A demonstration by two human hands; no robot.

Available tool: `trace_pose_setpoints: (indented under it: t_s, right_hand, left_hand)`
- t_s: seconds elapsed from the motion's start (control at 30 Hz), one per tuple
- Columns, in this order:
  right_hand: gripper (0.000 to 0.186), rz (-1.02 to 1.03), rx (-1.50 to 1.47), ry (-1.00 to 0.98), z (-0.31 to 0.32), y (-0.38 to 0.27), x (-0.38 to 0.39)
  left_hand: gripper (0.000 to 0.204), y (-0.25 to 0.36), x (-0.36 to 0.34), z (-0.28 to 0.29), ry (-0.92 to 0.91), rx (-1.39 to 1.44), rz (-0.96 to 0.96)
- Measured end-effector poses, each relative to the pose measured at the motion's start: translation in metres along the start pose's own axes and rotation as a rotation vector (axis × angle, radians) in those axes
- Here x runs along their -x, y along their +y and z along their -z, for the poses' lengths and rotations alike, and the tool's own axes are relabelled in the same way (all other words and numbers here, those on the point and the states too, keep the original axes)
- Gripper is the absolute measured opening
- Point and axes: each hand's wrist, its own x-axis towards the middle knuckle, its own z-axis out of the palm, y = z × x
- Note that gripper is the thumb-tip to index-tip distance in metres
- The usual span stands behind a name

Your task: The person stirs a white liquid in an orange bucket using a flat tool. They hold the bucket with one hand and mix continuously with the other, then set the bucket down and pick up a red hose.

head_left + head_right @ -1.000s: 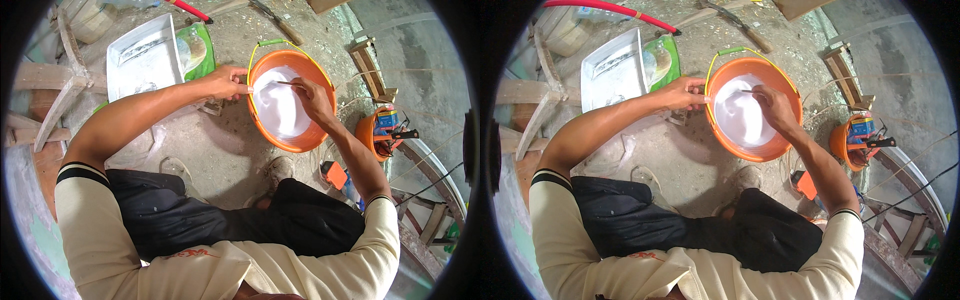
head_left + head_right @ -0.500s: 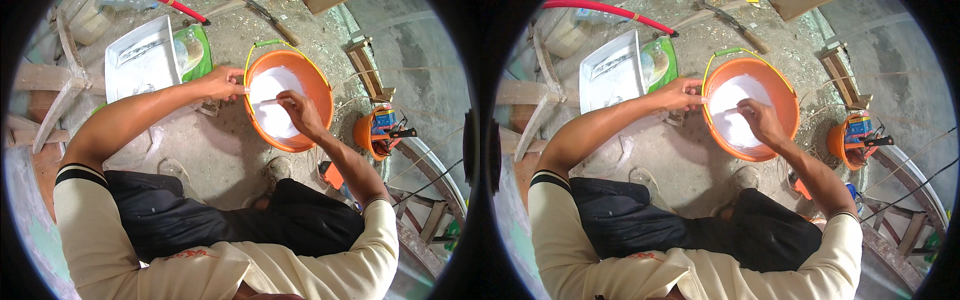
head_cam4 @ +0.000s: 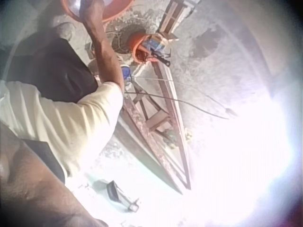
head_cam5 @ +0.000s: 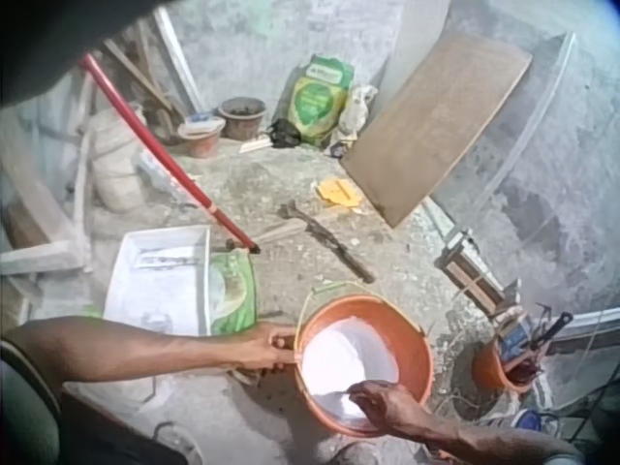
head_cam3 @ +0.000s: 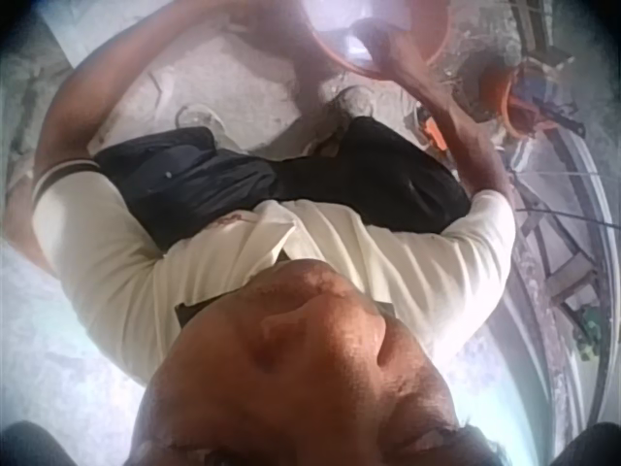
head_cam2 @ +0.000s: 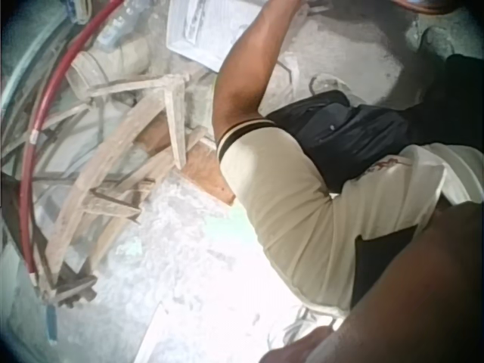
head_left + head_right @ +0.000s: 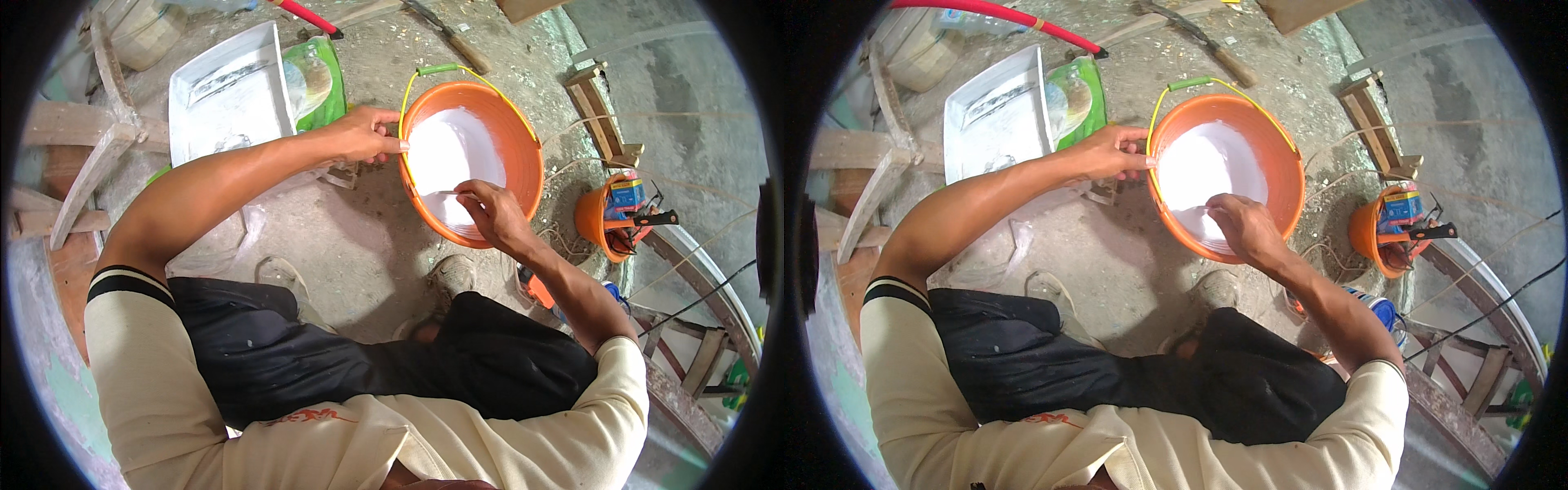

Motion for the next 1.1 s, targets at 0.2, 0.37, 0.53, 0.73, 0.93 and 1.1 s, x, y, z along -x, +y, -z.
trace_pose_setpoints:
  t_s: [0.2, 0.37, 0.53, 0.73, 0.93, 1.1]
  right_hand:
    - [0.022, -0.151, -0.076, 0.025, 0.013, -0.002, -0.054]
    - [0.021, 0.088, 0.083, 0.162, 0.026, 0.03, -0.071]
    - [0.02, 0.071, 0.098, 0.145, 0.014, 0.035, -0.022]
    - [0.019, 0.059, -0.057, -0.005, -0.007, -0.013, -0.007]
    - [0.019, -0.194, -0.233, 0.123, 0.005, 0.019, -0.068]
    - [0.019, 0.07, 0.027, 0.232, 0.023, 0.043, -0.064]
  left_hand:
    - [0.066, 0.002, 0.0, 0.0, -0.001, -0.015, 0.0]
    - [0.067, 0.003, 0.001, 0.001, -0.01, -0.02, 0.004]
    - [0.068, 0.002, -0.001, -0.001, -0.021, 0.009, -0.007]
    - [0.07, 0.0, 0.0, 0.001, -0.01, -0.04, -0.012]
    - [0.066, 0.004, 0.0, 0.003, -0.038, -0.08, 0.014]
    - [0.068, 0.006, 0.002, 0.0, -0.022, -0.039, -0.003]
